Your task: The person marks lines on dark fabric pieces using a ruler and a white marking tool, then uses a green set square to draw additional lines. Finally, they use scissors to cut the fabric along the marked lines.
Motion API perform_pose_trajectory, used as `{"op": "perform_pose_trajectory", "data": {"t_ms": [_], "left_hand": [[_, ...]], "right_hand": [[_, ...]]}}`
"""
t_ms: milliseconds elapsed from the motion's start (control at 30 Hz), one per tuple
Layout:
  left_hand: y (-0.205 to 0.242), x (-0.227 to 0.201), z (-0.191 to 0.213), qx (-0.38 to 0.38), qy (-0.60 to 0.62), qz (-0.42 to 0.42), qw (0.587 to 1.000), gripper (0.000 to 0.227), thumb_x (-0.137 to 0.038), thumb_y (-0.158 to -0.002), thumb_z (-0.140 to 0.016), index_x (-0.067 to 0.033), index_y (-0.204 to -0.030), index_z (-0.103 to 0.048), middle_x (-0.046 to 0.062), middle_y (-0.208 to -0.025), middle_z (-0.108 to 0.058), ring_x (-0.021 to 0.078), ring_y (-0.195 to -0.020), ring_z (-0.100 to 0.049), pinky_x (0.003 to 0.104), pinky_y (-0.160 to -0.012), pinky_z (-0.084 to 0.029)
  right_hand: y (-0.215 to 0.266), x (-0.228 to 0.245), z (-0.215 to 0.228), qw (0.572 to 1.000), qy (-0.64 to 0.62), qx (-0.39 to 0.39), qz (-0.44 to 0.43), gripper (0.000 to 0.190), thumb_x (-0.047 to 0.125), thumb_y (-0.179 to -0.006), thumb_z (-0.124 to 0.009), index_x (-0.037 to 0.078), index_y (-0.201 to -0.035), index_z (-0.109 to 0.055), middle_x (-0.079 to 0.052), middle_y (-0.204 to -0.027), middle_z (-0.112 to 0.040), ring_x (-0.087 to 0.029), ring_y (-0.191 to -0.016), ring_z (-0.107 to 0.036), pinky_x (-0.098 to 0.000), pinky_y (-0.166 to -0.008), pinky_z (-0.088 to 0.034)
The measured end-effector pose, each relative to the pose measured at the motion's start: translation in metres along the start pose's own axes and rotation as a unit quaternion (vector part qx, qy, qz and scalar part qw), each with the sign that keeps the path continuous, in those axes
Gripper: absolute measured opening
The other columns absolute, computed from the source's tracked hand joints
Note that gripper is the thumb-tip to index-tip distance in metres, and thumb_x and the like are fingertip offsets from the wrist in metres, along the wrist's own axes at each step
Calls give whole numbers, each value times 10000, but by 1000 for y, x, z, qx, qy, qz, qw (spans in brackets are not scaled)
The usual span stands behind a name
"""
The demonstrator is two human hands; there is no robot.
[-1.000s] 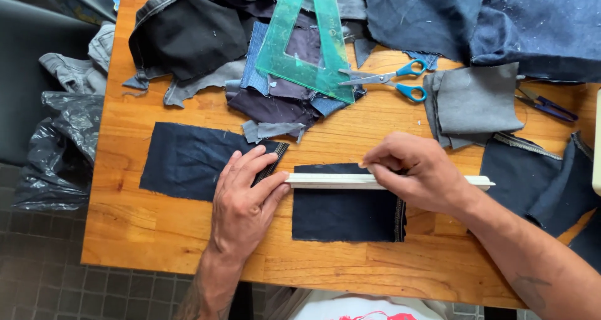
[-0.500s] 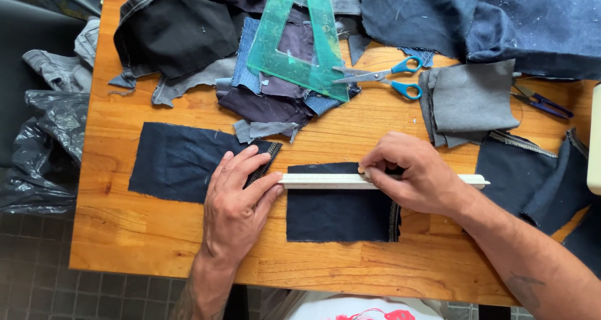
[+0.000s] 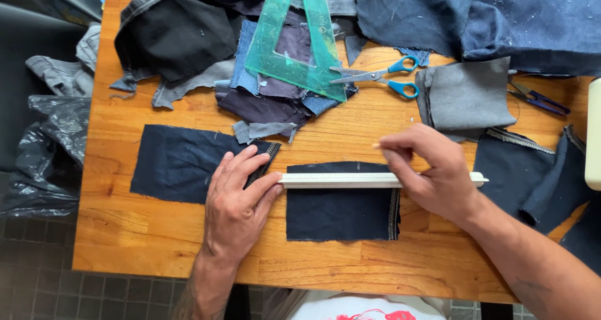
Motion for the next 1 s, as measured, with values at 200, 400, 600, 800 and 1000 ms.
{"op": "perform_pose_trajectory", "data": {"t_ms": [200, 400, 600, 800, 1000], "left_hand": [[6, -10, 7, -10, 39, -43, 998, 99, -153, -1030, -919, -149, -1121, -880, 118, -1384, -807, 391, -1439, -728, 675, -1283, -499], [28, -28, 15, -7, 85, -32, 996, 39, -120, -1072, -849, -116, -1109, -859, 34, -1193, -853, 341, -1333, -769, 605, -1294, -488], [50, -37, 22, -7, 81, -19, 996, 41, -165, -1083, -850, -133, -1109, -855, 55, -1233, -830, 359, -1370, -758, 623, -1295, -500], [57, -28, 25, -7, 100, 1, 995, 46, -143, -1074, -844, -121, -1110, -861, 26, -1150, -870, 346, -1331, -775, 620, -1304, -501], [42, -29, 30, 38, 128, -27, 991, 49, -152, -1081, -817, -108, -1081, -838, 67, -1236, -837, 354, -1384, -762, 598, -1307, -498]], "right_hand": [[59, -27, 18, 985, 76, -28, -152, 172, 84, -1127, -802, 19, -1283, -836, -66, -1137, -875, -88, -794, -710, -256, -746, -572], [102, -22, 18, 979, 180, -47, -86, 176, 74, -1159, -824, 7, -1318, -859, -89, -1112, -852, -199, -850, -758, -352, -858, -599], [122, -2, 18, 983, 180, -39, -11, 153, 13, -1154, -806, -40, -1297, -817, -111, -1034, -826, -230, -721, -674, -381, -779, -562], [131, 11, 15, 972, 229, -46, 36, 208, -33, -1163, -841, -49, -1368, -811, -143, -1061, -838, -286, -768, -712, -435, -805, -563], [128, 0, 16, 940, 306, -58, 142, 171, -19, -1172, -816, -73, -1333, -804, -106, -832, -722, -275, -621, -603, -447, -663, -526]]}}
Point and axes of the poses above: each hand's wrist, its own y-axis away from the middle knuckle, its own z-axis out of the back of the hand, x = y × z, the point moved 4 cm from there along -y, towards the middle knuckle
